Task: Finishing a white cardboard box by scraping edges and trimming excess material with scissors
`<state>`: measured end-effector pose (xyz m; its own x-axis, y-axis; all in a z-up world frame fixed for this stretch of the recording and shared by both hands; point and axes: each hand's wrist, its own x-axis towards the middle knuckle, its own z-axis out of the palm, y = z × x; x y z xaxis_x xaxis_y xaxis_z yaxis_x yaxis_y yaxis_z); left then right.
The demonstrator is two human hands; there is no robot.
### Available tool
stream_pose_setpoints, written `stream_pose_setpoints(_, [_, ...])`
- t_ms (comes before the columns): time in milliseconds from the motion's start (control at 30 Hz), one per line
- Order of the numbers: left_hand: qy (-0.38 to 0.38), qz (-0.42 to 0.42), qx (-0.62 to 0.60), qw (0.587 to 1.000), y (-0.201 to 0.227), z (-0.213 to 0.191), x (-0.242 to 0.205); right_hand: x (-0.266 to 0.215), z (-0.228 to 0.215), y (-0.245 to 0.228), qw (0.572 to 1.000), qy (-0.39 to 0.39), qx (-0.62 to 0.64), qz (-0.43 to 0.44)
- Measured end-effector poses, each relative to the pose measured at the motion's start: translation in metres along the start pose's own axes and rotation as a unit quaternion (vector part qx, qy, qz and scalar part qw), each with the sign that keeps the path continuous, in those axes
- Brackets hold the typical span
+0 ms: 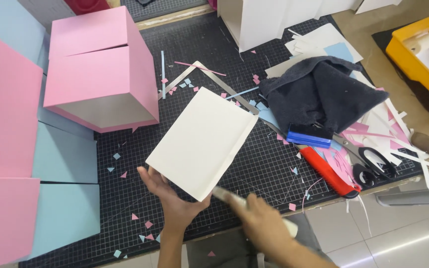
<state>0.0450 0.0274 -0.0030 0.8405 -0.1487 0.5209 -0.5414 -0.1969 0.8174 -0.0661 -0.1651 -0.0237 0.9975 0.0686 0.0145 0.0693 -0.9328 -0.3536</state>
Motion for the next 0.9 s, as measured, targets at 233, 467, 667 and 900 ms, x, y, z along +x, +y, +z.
stream_pose_setpoints(233, [0.008,-0.041,0.000,0.999,0.003,0.001,-0.001,-0.003,0.001,-0.019,0.998,-0.053,0.024,0.033])
stream_pose_setpoints(467, [0.005,-0.095,0.028,0.995,0.015,0.000,-0.005,0.044,-0.037,0.025,0.984,0.017,-0.052,0.169])
stream_pose_setpoints(667, [-0.010,-0.015,0.128,0.992,0.005,-0.002,-0.005,0.040,-0.051,0.011,0.989,-0.091,0.039,0.111])
stream_pose_setpoints(900, [-0.023,-0.034,0.119,0.992,0.016,-0.002,0.005,0.050,-0.059,0.008,0.986,-0.079,0.009,0.144])
